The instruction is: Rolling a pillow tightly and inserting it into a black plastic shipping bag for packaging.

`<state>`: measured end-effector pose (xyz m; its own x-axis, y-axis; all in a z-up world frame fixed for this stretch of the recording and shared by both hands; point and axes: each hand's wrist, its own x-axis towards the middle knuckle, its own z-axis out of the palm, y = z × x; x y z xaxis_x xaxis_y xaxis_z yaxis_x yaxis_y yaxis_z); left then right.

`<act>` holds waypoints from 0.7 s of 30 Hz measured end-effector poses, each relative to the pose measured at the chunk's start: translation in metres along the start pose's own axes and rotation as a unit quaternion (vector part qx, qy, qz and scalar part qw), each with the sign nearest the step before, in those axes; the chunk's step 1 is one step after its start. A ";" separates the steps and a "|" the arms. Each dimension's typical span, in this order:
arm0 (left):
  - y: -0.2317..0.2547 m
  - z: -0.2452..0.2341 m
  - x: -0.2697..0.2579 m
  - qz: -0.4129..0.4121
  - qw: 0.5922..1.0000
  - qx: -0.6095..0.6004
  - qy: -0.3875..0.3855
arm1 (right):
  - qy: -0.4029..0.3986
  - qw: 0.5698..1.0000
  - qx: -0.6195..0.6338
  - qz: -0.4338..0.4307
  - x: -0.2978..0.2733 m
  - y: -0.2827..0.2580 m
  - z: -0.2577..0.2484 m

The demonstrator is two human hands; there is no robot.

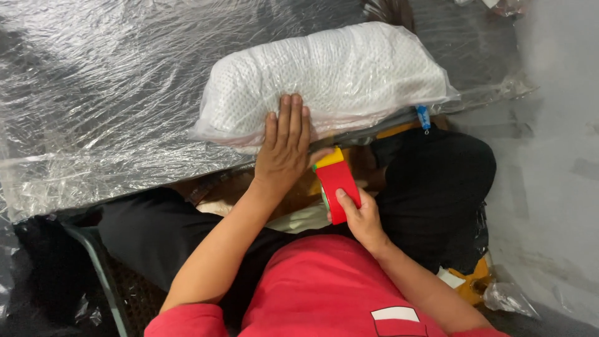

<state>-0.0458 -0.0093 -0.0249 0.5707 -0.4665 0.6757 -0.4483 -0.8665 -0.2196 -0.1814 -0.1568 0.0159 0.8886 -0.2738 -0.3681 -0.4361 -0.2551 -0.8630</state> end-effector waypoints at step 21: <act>0.002 0.012 0.010 -0.024 0.996 0.017 0.088 | -0.023 0.988 0.114 0.104 0.028 -0.023 -0.010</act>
<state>-0.0327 -0.0179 -0.0273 0.4605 -0.3879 0.7984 -0.3978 -0.8943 -0.2051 -0.1480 -0.1677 0.0291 0.7903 -0.2556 -0.5569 -0.5719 0.0185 -0.8201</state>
